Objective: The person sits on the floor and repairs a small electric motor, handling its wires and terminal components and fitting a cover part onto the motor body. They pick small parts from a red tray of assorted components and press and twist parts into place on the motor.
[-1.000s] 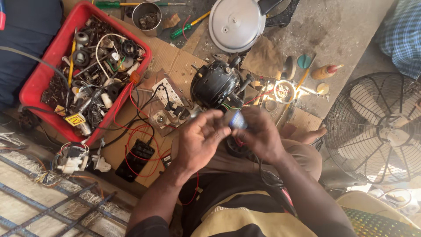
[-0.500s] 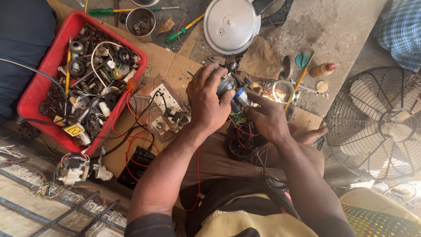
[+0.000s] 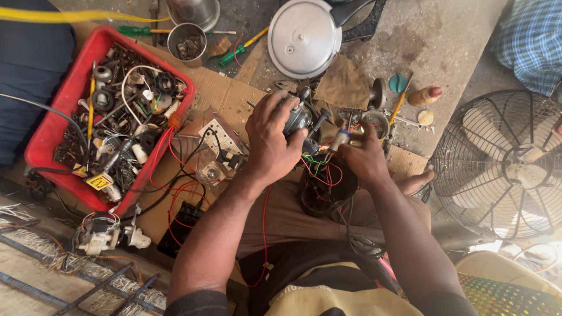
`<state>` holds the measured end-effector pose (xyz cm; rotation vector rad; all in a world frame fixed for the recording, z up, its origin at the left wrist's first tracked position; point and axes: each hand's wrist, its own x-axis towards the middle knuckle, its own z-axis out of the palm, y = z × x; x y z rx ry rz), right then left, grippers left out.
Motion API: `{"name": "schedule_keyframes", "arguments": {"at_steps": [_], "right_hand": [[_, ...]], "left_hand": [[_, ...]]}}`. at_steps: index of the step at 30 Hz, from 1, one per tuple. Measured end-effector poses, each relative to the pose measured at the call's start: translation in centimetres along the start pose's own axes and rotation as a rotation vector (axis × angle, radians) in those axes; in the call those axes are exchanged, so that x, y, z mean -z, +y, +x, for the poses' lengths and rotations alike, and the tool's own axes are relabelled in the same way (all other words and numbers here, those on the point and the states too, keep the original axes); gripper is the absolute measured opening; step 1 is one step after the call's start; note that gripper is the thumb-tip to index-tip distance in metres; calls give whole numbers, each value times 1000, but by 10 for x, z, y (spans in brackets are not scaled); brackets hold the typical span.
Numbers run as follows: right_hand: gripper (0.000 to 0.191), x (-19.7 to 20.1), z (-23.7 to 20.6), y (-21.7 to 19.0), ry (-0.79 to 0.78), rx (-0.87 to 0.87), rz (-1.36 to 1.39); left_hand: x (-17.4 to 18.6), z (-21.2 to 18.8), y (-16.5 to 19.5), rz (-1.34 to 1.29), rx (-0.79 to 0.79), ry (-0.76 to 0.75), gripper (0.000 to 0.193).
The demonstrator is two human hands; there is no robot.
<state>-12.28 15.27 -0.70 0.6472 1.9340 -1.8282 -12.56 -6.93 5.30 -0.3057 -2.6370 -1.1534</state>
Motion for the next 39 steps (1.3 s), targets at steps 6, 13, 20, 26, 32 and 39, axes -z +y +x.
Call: {"name": "schedule_keyframes", "arguments": {"at_steps": [6,13,20,26,32,39], "right_hand": [[19,-20,7,-17,60,929,-736],[17,-44,25,-23,66,842,-727],[20,-43,26,-22,41,756,-704],[16,-46,36,-31,-66,792,-958],[14,-45,30,-31,-38,819,-891],[10,-62,8,-19,179,876,-901]], "left_hand": [[8,3,-5,-23,2,-116,84],[9,9,-1,42,45,-170,97],[10,8,5,79,78,-160,100],[14,6,5,43,97,-183,98],[10,2,0,14,36,-110,97],[9,1,2,55,73,-118,97]]}}
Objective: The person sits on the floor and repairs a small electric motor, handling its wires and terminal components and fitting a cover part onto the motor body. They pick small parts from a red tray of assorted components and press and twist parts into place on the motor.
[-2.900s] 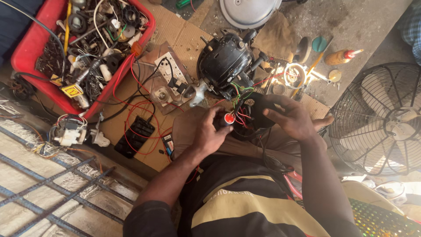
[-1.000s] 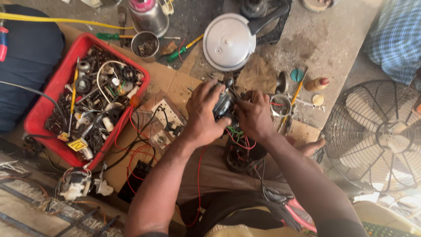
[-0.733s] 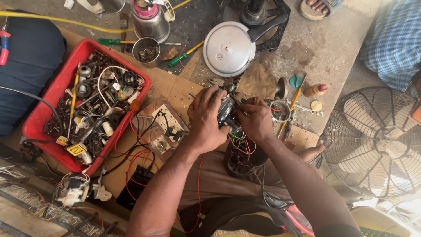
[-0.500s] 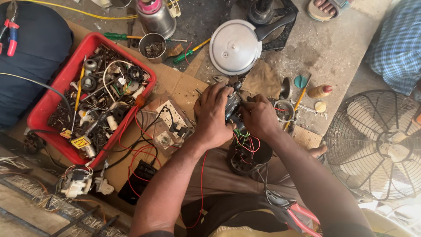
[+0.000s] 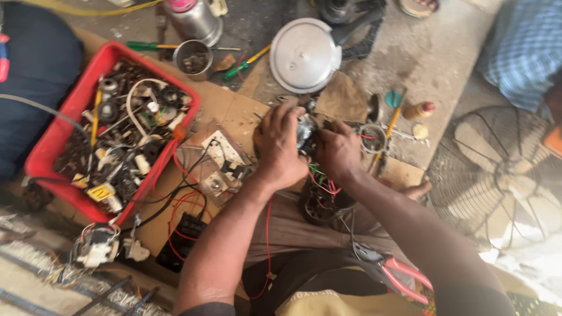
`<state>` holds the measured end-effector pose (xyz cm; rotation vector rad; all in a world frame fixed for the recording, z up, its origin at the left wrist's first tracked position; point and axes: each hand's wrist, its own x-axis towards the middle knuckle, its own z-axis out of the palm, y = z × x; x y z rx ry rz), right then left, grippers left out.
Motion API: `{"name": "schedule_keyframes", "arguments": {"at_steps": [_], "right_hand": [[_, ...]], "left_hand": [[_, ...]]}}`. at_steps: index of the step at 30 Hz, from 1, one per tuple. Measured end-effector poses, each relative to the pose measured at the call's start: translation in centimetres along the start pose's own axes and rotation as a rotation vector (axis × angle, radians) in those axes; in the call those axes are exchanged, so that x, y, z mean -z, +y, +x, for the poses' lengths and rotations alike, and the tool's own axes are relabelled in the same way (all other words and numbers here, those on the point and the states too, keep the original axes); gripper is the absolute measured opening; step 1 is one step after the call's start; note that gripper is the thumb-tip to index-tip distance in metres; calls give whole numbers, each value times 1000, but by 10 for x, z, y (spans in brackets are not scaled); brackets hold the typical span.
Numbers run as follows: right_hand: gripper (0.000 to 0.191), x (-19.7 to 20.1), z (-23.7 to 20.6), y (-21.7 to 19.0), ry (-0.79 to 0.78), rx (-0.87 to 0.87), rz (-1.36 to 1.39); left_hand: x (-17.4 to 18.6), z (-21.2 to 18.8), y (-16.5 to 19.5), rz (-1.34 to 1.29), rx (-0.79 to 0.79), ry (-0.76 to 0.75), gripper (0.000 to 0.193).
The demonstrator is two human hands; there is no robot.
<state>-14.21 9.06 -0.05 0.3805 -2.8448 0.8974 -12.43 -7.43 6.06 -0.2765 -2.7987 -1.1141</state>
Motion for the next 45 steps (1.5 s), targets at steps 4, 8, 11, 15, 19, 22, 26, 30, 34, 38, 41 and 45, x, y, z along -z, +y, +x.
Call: {"name": "schedule_keyframes", "arguments": {"at_steps": [4,8,11,15,19,22,26,30,34,38,41,45], "right_hand": [[25,23,9,35,-114,-125,318],[21,62,6,108,-109,-632,445],[23,56,-15,142,-265,-691,167],[30,28,-26,154,-476,-823,27],[27,2,-10,146,-740,-896,167],[27,-13,3,132,-915,-917,183],[32,-34,6,123,-881,-637,-26],[31,-46,-1,138,-1097,-540,-188],[29,-48,-20,145,-1164,-466,-164],[31,-54,-32,134,-1086,-414,-209],[31,-50,-23,133,-1127,-299,-327],[34,-16,-24,146,-1130,-96,-424]], "left_hand": [[3,-6,3,-29,-28,26,109],[0,9,-1,157,82,-28,107],[-5,28,-5,172,127,-29,81],[-14,40,-4,303,16,114,66],[-15,50,-3,269,23,117,50],[-14,55,0,250,15,124,44],[-17,60,2,263,-3,128,46],[-21,59,-1,278,21,121,45],[-23,58,-3,285,23,110,45],[-20,59,-1,274,21,108,44],[-18,56,-2,227,33,156,34],[-19,52,-9,204,24,160,24]]}}
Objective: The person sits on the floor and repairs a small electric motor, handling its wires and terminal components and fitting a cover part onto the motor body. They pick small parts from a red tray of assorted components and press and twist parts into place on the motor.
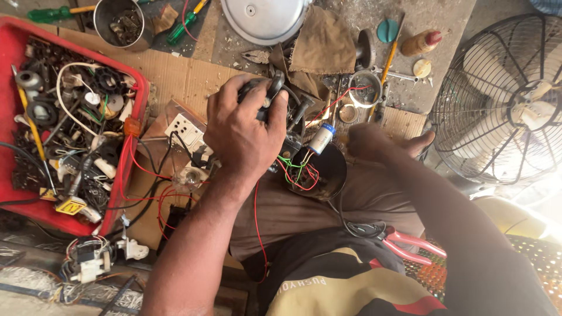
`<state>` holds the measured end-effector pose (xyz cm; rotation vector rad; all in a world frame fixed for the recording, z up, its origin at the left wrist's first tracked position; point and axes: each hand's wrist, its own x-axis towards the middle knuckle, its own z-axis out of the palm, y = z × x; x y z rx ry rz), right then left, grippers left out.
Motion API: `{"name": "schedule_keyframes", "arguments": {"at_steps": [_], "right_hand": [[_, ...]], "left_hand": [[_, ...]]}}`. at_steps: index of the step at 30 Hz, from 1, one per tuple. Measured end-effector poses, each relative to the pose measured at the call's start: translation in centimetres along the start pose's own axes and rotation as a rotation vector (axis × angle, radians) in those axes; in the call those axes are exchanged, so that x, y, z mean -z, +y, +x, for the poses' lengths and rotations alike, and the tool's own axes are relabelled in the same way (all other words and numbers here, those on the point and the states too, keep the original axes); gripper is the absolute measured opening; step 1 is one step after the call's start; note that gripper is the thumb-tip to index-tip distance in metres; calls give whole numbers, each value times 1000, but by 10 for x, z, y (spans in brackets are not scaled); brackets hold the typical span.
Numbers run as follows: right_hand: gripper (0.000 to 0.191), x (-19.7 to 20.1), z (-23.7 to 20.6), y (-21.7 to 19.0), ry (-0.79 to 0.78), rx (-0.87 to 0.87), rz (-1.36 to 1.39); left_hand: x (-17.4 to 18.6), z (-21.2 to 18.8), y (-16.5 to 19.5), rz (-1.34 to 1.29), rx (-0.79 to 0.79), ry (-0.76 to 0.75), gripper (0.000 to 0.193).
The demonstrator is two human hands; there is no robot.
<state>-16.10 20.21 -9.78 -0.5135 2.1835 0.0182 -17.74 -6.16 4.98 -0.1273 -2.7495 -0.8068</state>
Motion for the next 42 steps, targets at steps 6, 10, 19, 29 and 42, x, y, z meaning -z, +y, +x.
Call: {"name": "schedule_keyframes", "arguments": {"at_steps": [6,10,19,29,42], "right_hand": [[49,-12,-89,18,362,8,1822],[39,-27,-100,-9,521,61,1954],[31,4,-85,-72,628,16,1792],[30,11,-81,-84,607,127,1922],[29,9,-75,-84,541,108,2085]], "left_hand": [[-4,-6,-4,-2,44,12,23],[2,-8,-2,-20,74,-43,24],[11,6,5,-13,214,-235,31],[9,11,7,29,275,-314,35],[10,11,5,-3,261,-288,31]]}}
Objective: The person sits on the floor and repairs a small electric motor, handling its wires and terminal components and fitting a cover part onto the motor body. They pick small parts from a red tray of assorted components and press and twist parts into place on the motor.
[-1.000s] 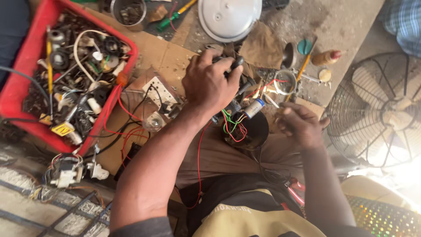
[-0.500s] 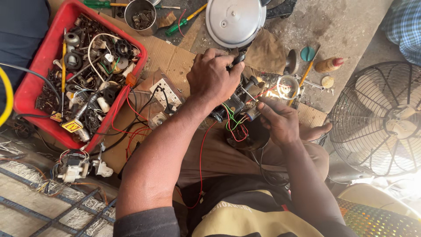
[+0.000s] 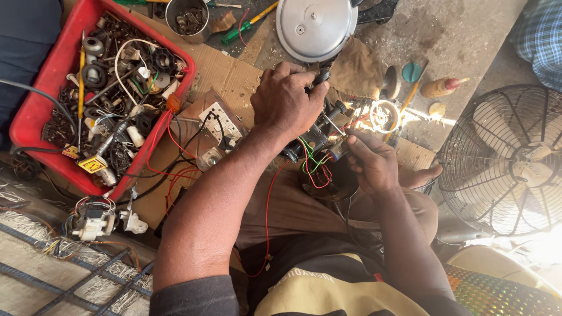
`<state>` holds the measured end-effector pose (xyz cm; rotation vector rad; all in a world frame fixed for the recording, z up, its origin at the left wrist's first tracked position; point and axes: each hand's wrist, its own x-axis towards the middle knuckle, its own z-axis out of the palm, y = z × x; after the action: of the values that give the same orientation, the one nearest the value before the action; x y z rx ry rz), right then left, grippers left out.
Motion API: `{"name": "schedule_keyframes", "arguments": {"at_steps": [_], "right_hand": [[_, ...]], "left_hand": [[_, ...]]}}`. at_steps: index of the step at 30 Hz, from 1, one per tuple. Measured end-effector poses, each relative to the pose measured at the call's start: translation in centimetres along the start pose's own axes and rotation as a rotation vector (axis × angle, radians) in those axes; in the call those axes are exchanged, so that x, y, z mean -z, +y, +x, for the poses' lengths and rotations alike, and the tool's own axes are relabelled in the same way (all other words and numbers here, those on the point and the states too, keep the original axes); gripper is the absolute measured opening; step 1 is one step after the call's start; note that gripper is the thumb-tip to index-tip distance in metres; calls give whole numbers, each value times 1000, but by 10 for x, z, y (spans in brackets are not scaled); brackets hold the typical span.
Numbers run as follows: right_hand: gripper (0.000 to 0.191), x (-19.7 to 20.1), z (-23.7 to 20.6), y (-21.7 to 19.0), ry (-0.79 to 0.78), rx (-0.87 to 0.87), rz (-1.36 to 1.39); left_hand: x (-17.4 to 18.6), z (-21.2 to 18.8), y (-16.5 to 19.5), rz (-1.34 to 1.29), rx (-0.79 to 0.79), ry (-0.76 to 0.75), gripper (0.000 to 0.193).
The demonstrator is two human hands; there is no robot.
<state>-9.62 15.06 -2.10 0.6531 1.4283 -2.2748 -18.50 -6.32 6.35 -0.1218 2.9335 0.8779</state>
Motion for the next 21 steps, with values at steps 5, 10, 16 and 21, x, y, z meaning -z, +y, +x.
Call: {"name": "schedule_keyframes", "arguments": {"at_steps": [5,10,16,21], "right_hand": [[24,-1,4,-8,-15,-104,73],[37,5,7,-12,-143,-299,-20],[42,13,19,-8,-344,-528,226],[37,10,19,-3,-190,-387,101]], "left_hand": [[-1,0,0,19,15,-22,31],[-5,1,-4,9,-34,31,30],[-10,2,-7,-12,-62,103,27],[-8,3,-11,-17,-82,97,27]]}}
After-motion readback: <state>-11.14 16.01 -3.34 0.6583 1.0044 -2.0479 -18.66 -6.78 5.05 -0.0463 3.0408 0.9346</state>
